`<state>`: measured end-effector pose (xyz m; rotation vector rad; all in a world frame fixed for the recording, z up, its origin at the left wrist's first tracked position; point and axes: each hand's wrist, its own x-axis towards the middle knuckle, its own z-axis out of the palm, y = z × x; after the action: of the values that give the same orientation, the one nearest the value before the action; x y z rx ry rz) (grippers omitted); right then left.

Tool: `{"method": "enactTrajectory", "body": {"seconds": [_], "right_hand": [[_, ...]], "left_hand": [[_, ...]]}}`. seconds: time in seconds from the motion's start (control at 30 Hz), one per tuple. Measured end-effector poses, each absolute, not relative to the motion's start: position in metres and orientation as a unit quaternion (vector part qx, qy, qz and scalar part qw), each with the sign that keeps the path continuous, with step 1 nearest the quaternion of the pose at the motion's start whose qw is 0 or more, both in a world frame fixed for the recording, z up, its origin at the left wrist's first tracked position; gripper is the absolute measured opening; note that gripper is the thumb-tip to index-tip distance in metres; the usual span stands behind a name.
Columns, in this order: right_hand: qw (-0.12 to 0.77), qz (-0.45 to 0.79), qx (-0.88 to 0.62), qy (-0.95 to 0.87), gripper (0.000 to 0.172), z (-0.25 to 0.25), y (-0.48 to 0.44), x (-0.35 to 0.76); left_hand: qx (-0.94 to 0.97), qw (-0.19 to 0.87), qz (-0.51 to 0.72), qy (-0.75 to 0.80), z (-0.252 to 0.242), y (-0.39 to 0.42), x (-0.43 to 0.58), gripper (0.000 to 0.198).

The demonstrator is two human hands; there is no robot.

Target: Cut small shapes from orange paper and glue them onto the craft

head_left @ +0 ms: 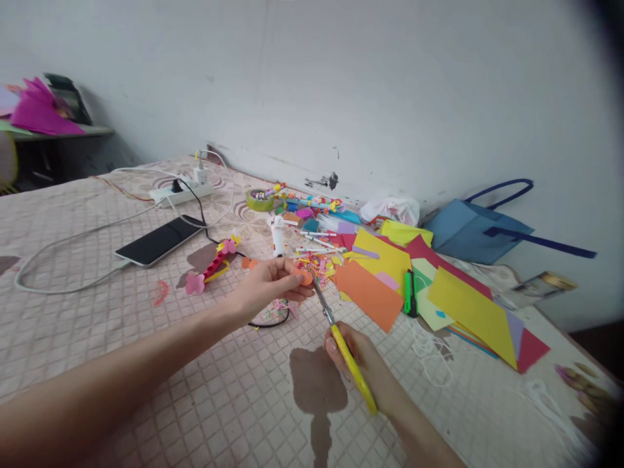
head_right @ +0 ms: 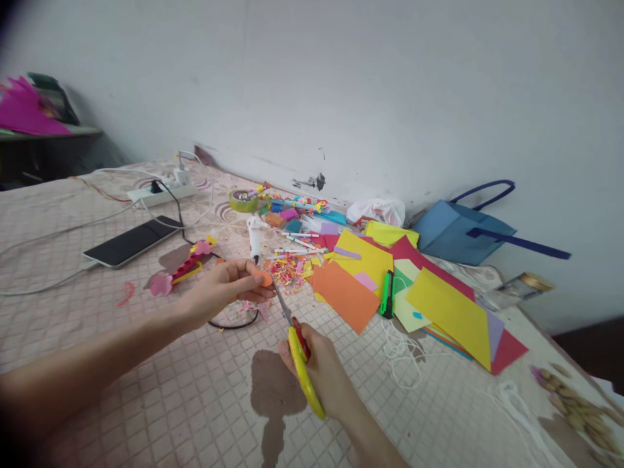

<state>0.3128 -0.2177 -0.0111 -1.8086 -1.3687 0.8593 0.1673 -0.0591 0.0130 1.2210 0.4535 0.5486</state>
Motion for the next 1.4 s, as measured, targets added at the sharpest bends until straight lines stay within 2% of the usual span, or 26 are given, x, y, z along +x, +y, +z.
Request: {"method": "enactTrajectory", "body": {"seconds": [0.37, 0.9, 1.13, 1.4], "right_hand": [[0.376, 0.349, -0.688, -0.513, 0.034, -0.0086, -0.2183, 0.3103], [0.376, 0.379, -0.685, -0.496, 0.037, -0.0092, -0.2185, 0.3107], [0.394, 0.359, -0.69, -0.489, 0.038, -0.0115, -0.217, 0.3112], [0.381, 0.364, -0.697, -0.487, 0.039, -0.0101, -0.2173, 0.3103]], "left_hand": [[0.559, 0.764, 0.254, 0.199, 0.0109, -0.0577, 0.1675, 0.023], [0.536, 0.768, 0.275, 0.218, 0.0163, -0.0585, 0.1667, 0.023], [0.549, 0.775, 0.235, 0.207, 0.0092, -0.0544, 0.1673, 0.022], [0.54, 0.769, 0.261, 0.221, 0.013, -0.0555, 0.1667, 0.022]]}}
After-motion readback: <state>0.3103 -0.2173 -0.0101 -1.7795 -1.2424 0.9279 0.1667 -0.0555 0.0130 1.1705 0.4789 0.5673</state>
